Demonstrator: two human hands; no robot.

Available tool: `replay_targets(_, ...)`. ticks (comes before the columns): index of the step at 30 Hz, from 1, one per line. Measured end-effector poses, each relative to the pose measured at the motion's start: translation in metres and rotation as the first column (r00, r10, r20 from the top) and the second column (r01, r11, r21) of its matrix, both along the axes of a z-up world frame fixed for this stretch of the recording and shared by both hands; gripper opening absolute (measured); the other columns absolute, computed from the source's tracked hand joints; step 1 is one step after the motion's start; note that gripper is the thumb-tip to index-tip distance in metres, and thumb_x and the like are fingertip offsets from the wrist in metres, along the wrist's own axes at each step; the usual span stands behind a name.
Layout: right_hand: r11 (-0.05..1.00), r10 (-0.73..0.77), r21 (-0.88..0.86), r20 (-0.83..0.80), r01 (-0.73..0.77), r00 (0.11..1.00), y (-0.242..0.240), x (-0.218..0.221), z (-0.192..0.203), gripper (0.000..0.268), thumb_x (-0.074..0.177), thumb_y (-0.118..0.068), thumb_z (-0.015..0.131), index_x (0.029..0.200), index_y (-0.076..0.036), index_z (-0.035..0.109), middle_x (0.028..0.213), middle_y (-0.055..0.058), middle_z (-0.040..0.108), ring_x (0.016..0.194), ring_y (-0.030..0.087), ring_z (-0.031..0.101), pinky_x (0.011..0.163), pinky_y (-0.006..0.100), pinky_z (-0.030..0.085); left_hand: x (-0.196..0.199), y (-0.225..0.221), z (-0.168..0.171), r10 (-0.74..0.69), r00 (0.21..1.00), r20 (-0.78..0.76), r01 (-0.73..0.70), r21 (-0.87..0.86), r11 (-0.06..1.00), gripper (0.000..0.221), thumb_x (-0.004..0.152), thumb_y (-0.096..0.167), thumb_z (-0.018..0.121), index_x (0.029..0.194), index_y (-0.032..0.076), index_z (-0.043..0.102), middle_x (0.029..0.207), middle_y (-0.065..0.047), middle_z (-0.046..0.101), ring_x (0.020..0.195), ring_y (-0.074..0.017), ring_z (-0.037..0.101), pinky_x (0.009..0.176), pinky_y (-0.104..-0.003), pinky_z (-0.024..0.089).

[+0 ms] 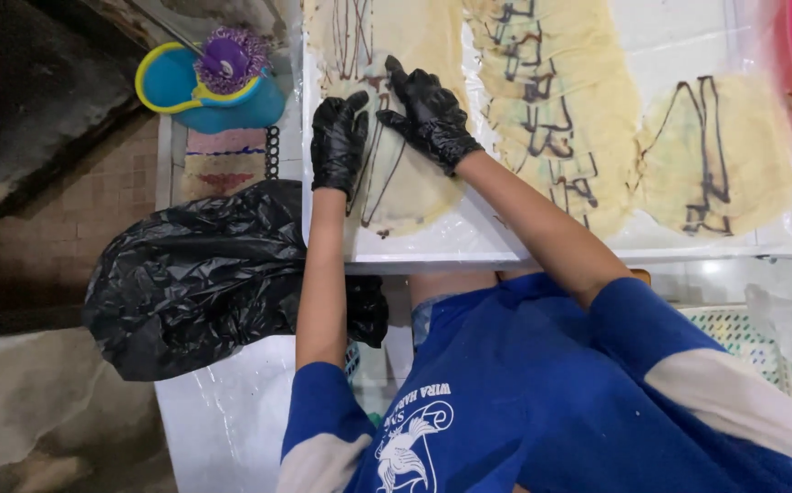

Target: Rolling thin crepes with chocolate drizzle into cylinders on a tray

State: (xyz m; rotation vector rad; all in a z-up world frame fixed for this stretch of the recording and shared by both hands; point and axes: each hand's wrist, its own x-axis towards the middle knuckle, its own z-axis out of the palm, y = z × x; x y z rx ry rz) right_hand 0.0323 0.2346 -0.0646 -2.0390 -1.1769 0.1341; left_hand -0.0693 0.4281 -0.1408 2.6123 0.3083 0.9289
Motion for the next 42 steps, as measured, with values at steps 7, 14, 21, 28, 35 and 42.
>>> replay_targets(7,0.977,0.038,0.208,0.015,-0.040,0.999,0.004,0.001,0.006,0.027,0.107,-0.034,0.052,0.094,-0.012,0.059,0.096,0.008,0.060,0.091,0.027,0.053,0.074,0.041,0.041,-0.023,0.005,0.004,-0.096,0.995,0.007,0.095,0.100,0.990,0.039,0.099,0.013,0.069,0.137,0.018,0.066,0.102,-0.014,0.060,0.096,-0.0350,0.059,0.090,-0.048,0.050)
replay_targets(14,0.990,0.094,-0.108,-0.011,-0.095,0.995,0.010,-0.001,0.014,0.070,0.105,-0.053,0.056,0.147,0.000,0.036,0.131,0.027,0.055,0.117,0.046,0.057,0.093,0.054,0.051,-0.026,-0.001,0.033,-0.235,0.968,0.091,0.250,-0.228,0.941,0.023,0.106,0.007,0.055,0.124,0.005,0.069,0.122,-0.015,0.070,0.114,-0.0312,0.067,0.106,-0.042,0.053)
replay_targets(21,0.982,0.125,0.149,-0.064,-0.114,0.990,0.016,0.004,-0.007,0.041,0.100,-0.018,0.065,0.140,-0.011,0.061,0.124,0.016,0.062,0.112,0.034,0.059,0.092,0.044,0.051,-0.040,0.017,0.019,-0.183,0.982,-0.043,0.183,-0.011,0.983,0.046,0.097,0.005,0.065,0.141,0.017,0.064,0.122,-0.014,0.068,0.111,-0.0357,0.065,0.103,-0.046,0.053)
replay_targets(28,0.991,0.128,-0.069,0.179,-0.117,0.975,0.001,-0.004,0.001,0.038,0.107,-0.050,0.043,0.117,-0.020,0.063,0.108,0.005,0.069,0.092,0.028,0.068,0.069,0.043,0.054,-0.045,0.026,0.015,-0.204,0.977,-0.064,0.204,-0.005,0.979,0.047,0.086,-0.005,0.062,0.128,0.011,0.072,0.114,-0.015,0.071,0.103,-0.0373,0.068,0.094,-0.048,0.055)
replay_targets(35,0.893,0.274,0.282,0.277,-0.351,0.921,0.010,-0.005,-0.107,0.031,0.105,-0.035,0.062,0.129,-0.016,0.068,0.124,0.006,0.073,0.114,0.028,0.068,0.096,0.036,0.054,-0.073,-0.008,0.017,0.043,0.997,-0.068,-0.065,-0.370,0.927,0.043,0.087,0.000,0.075,0.122,0.026,0.076,0.114,-0.004,0.069,0.111,-0.0257,0.069,0.094,-0.036,0.061)
replay_targets(42,0.974,0.228,-0.132,0.576,-0.186,0.785,-0.014,-0.063,-0.131,0.044,0.109,-0.041,0.049,0.139,-0.011,0.061,0.139,0.013,0.063,0.125,0.029,0.062,0.107,0.039,0.049,-0.112,-0.071,-0.005,0.404,0.912,0.077,-0.397,-0.088,0.913,0.043,0.088,0.015,0.071,0.124,0.038,0.074,0.109,0.004,0.068,0.104,-0.0163,0.068,0.095,-0.033,0.059)
